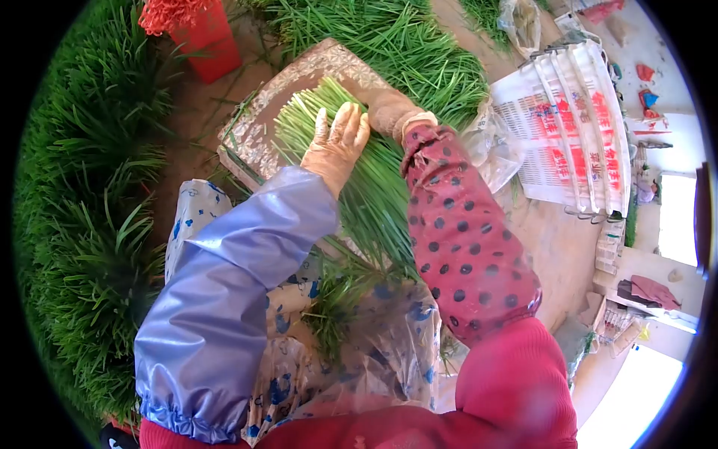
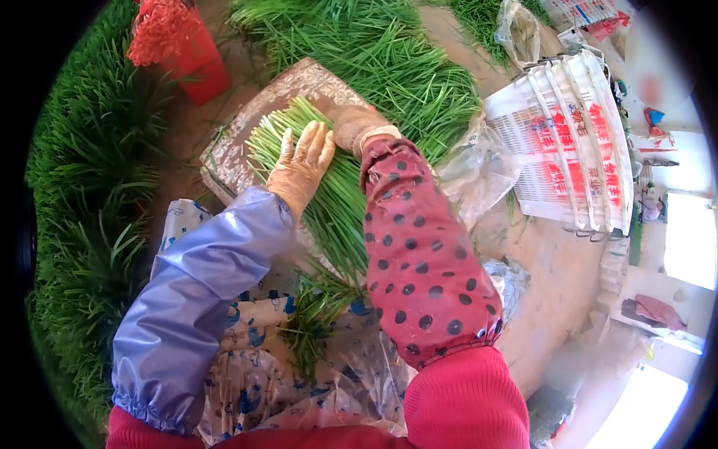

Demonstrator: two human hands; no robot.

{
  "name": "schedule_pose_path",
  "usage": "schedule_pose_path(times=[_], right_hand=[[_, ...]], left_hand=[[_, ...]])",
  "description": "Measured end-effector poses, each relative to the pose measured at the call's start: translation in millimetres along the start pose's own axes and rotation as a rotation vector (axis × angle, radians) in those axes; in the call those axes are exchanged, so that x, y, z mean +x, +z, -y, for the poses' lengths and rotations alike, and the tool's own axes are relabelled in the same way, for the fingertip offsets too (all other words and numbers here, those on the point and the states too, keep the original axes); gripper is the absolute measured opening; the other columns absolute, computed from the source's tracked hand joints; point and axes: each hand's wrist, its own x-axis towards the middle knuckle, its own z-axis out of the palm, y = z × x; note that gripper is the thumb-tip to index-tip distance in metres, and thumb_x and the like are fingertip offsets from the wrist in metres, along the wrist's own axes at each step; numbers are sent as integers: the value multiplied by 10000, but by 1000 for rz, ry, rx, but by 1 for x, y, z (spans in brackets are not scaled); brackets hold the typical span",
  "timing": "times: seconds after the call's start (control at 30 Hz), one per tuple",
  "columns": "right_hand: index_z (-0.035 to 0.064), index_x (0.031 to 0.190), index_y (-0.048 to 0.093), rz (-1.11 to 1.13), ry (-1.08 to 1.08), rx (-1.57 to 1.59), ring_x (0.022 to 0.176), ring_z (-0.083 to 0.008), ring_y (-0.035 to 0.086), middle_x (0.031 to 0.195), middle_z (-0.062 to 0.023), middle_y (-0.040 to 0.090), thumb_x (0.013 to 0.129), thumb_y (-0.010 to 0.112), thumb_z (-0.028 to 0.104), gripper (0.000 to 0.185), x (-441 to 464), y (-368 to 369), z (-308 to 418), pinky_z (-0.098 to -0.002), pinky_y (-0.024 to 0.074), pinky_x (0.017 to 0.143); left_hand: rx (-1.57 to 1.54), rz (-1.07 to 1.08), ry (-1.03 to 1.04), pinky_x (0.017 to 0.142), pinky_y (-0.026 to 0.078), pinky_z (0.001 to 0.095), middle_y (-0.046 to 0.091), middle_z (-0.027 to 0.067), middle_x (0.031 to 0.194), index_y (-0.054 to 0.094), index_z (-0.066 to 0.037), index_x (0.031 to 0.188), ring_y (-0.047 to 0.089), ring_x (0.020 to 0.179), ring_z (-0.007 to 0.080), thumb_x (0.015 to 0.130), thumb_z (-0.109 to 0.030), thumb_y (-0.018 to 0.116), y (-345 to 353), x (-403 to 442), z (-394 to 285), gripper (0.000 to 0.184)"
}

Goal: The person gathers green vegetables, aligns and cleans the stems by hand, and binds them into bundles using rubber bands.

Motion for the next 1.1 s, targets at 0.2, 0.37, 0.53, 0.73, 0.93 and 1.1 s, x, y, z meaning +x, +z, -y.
schedule_pose_path(times=[0.2,0.37,0.53,0.73,0.93,1.1], right_hand=[[133,1265,603,-128,141,401,1122,-240,587,1177,-135,652,867,511,104,409,-28,39,-12,-311,410,997],[14,1109,643,-631,529,861,1043,-316,611,1048,-212,661,855,536,162,313,-12,77,-35,-365,471,900],[31,1062,633,-676,574,455,997,-395,611,986,-244,655,815,635,264,340,11,87,-51,-427,478,879],[67,1013,679,-678,487,473,903,-396,624,919,-180,677,893,533,274,280,12,85,-37,-455,482,829],[72,948,699,-749,587,550,839,-407,620,894,-210,669,895,544,312,290,1,78,-23,-433,485,728],[106,1033,710,-618,543,854,759,-220,646,857,-125,701,847,674,302,272,4,77,-27,-363,494,747]], left_hand=[[-45,43,50,1164,117,516,127,45,1589,167,-126,1515,106,1470,227,895,-113,435,-6,8,7,676],[-83,106,113,1145,183,521,235,63,1549,233,-116,1491,218,1431,234,901,-143,447,-9,15,14,628],[-170,11,109,1136,187,549,286,87,1523,258,-108,1476,249,1413,272,918,-159,427,18,25,7,585],[-157,227,110,1149,98,573,195,91,1563,146,-111,1508,162,1451,285,926,-137,405,2,25,8,638],[-143,97,106,1139,107,604,228,122,1539,194,-108,1497,197,1434,311,936,-152,401,20,24,5,599],[-161,154,104,1134,95,619,215,124,1544,181,-106,1501,197,1431,322,939,-155,402,16,26,3,606]])
